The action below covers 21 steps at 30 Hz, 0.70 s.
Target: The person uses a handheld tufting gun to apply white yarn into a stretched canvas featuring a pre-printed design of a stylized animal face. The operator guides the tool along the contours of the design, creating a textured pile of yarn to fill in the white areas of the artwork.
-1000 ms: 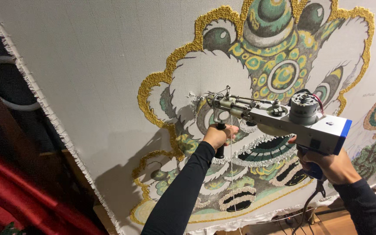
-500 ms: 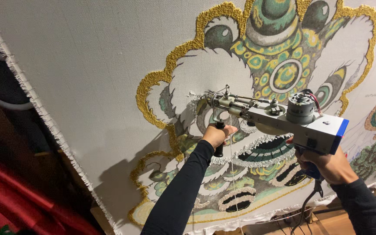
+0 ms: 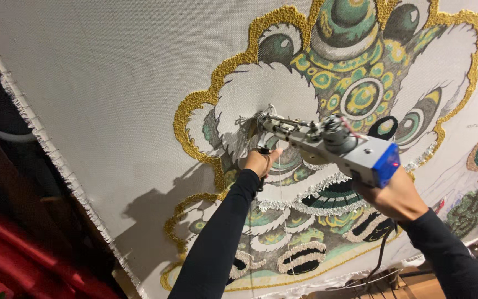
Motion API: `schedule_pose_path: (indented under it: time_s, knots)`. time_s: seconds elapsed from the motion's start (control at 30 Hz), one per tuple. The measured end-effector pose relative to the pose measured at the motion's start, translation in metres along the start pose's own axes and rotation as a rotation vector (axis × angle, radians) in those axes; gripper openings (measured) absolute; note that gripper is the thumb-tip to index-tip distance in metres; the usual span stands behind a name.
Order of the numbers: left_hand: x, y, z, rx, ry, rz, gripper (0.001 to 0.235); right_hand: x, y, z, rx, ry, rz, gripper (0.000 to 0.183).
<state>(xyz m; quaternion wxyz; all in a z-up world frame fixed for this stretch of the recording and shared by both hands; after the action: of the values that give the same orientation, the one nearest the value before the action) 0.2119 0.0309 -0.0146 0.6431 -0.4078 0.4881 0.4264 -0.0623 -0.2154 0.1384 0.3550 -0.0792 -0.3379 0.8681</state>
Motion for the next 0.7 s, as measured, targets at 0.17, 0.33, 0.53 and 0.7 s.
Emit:
schedule_pose_path:
  time_s: [0.17, 0.33, 0.53, 0.7]
  knots:
    - [-0.014, 0.010, 0.031, -0.143, -0.261, 0.153, 0.073, 0.009, -0.022, 0.001, 0.103, -0.022, -0.063, 0.050]
    - [-0.039, 0.021, 0.048, -0.219, -0.429, -0.014, 0.069, 0.004, -0.035, 0.000, 0.171, -0.010, -0.177, 0.037]
    - [-0.035, 0.018, 0.056, -0.202, -0.376, 0.019, 0.074, 0.021, -0.044, -0.001, 0.186, -0.034, -0.178, 0.021]
    - [-0.028, 0.009, 0.063, -0.214, -0.403, 0.005, 0.075, 0.024, -0.048, -0.004, 0.213, -0.073, -0.222, 0.021]
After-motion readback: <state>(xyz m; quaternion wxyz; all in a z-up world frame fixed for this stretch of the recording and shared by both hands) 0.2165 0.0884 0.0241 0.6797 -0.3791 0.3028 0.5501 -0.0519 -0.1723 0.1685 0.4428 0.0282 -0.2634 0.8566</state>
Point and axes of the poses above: each hand's wrist, its own y-axis away from the middle knuckle, its own z-axis out of the back of the hand, x = y × z, the point moved 8 cm from there along -y, towards the middle knuckle, and after that the axes turned 13 degrees about x, right-handed, at the moved point
